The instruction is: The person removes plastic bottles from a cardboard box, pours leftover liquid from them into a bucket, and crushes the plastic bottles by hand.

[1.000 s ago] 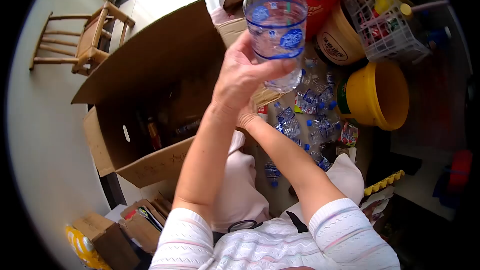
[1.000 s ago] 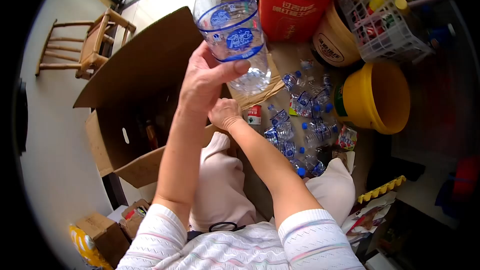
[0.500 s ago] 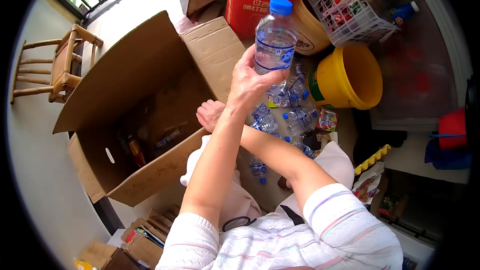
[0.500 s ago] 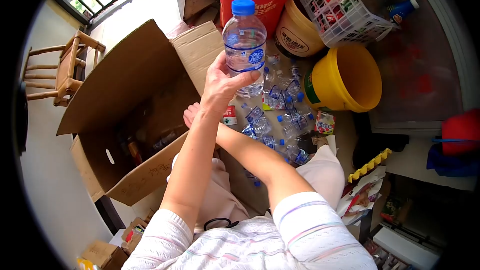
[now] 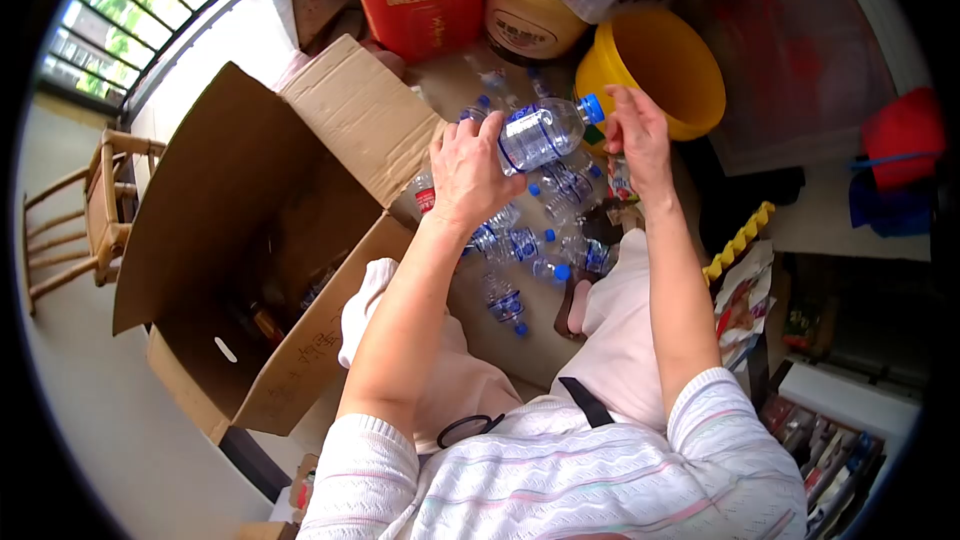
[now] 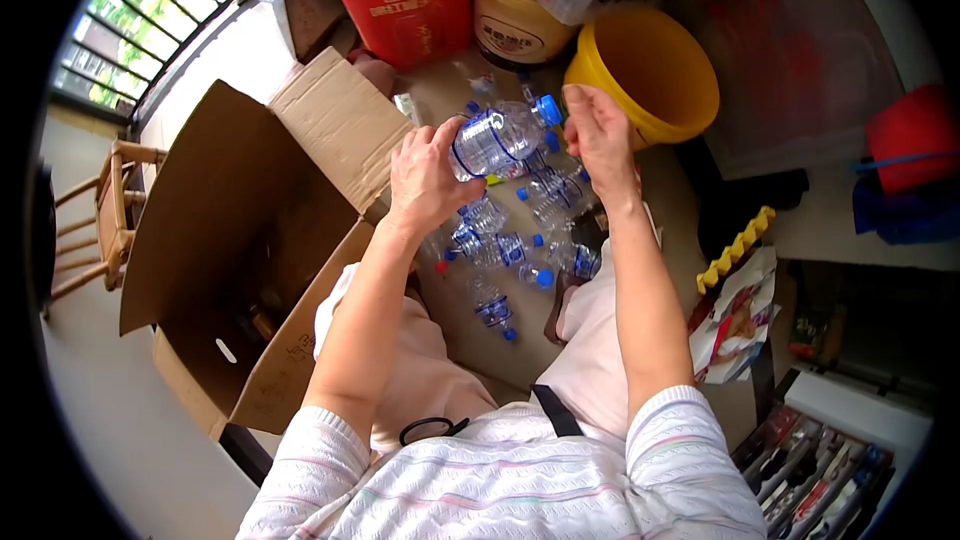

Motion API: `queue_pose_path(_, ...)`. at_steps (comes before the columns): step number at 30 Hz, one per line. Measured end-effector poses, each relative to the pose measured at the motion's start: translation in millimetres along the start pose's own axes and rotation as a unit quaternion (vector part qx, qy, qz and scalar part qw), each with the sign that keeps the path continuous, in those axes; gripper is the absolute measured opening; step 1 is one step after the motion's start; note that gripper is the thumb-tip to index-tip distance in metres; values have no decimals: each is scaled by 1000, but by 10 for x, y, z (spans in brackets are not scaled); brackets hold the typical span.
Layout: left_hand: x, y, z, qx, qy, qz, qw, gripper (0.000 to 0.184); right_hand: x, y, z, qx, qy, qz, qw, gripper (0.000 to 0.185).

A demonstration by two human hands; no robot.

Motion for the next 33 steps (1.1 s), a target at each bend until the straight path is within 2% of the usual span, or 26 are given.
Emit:
queue_pose_path(3,14,164,285,29,-50,16,998,70,-44,294,-220,-122,5,31,992,38)
queue_pose_path(7,76,328,535,3,-88,37,995,72,-133,406,-522,-98,14,84,992,40)
queue_pose_path(8,91,405,553,-7,-117,18,993,74,-182,358,-594,-114,21,107,988,37)
queue_pose_path(12,84,488,825,-102,-187,56,975,74,-364,578,-944,-106,26,86,990,29)
queue_pose_path(13,78,542,882,-131,-228,24,965,73,-417,599,-1022,-106,26,71,991,29)
queue_pose_path(15,50,649,958,-182,-304,-46,934,71,-520,632,-1139,-107,21,40,993,28)
queue_pose_path(16,39,615,1042,-210,-320,-46,923,67,-564,595,-1203,-87,-9,68,994,24)
queue_pose_path(19,21,606,1133,-327,-424,-130,834,61,-578,697,-1355,-70,-99,58,991,22)
queue_pose_path(20,18,684,1082,-346,-430,-142,822,58,-575,677,-1400,-70,-138,69,986,22)
queue_pose_path(23,32,627,1043,-421,-462,-236,744,59,-540,755,-1461,26,-150,18,988,22)
queue_pose_path(24,22,642,983,-456,-435,-233,741,61,-541,764,-1498,47,-134,16,990,23)
queue_pose_path(27,125,318,962,-506,-437,-250,701,73,-427,808,-1461,132,-21,56,989,23)
queue_pose_path(28,165,382,901,-507,-406,-238,722,72,-390,871,-1380,84,-14,87,993,21)
queue_pose_path(29,222,319,890,-521,-392,-227,723,72,-351,951,-1249,-9,-27,52,998,20)
queue_pose_path(30,282,284,863,-511,-368,-216,746,72,-358,1017,-1131,-163,-59,40,984,20)
queue_pose_path(31,351,306,812,-501,-342,-203,768,72,-406,998,-1005,-313,-88,22,945,20)
queue_pose_path(33,434,269,835,-552,-300,-214,748,64,-443,1123,-680,-322,-207,7,924,21)
Point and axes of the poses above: each hand's wrist, its own x-axis towards the middle knuckle, its own z-axis out of the palm, y = z × x, the point moved 2 cm from there along x, towards the middle knuckle, and after that the axes turned 14 degrees about -x, right-handed, at the moved point
